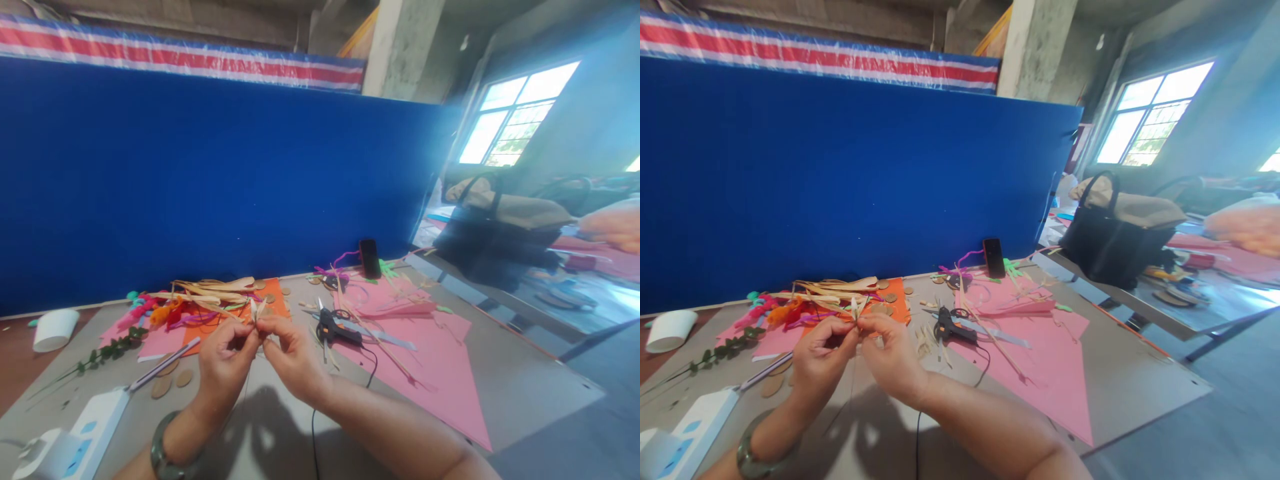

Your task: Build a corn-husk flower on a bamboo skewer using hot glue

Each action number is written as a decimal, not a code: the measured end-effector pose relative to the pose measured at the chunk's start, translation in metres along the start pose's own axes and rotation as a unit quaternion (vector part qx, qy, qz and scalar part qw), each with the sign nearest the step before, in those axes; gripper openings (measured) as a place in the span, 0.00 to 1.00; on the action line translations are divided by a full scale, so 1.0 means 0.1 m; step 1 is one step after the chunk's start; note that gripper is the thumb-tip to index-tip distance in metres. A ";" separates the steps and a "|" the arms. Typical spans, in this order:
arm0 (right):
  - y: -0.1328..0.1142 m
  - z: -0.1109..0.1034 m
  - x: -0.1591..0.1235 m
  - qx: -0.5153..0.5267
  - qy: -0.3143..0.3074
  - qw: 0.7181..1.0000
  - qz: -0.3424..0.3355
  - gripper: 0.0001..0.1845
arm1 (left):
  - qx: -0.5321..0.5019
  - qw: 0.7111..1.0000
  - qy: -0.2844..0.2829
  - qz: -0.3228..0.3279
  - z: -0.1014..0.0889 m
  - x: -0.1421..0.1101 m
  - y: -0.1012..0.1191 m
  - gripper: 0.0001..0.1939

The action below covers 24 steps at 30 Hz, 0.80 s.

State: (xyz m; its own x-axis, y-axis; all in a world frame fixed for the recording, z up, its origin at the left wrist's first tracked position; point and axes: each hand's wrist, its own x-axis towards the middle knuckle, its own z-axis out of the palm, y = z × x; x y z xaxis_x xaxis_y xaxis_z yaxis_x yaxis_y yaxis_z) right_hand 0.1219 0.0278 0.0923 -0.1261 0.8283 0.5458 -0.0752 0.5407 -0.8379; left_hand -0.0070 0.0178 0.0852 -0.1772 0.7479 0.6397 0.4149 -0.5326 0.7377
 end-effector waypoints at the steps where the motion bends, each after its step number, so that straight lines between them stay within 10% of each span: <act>1: 0.00 0.00 -0.01 -0.004 0.001 1.000 -0.002 0.17 | -0.001 1.000 -0.001 -0.005 0.00 0.00 0.00 0.07; 13: -0.04 -0.02 -0.01 -0.048 -0.035 0.997 -0.046 0.24 | -0.082 0.990 0.003 -0.112 -0.01 0.03 0.02 0.08; 24: 0.04 0.00 -0.01 0.046 -0.039 0.997 0.056 0.28 | -0.176 0.968 0.022 -0.177 0.00 0.08 -0.10 0.10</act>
State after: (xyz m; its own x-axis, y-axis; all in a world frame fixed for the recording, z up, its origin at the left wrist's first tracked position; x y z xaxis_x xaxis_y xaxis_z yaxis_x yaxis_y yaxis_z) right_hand 0.1218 0.0291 0.0881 -0.2156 0.8672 0.4490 -0.1464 0.4259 -0.8929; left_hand -0.0128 0.0290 0.0831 -0.2936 0.8952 0.3353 -0.0077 -0.3530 0.9356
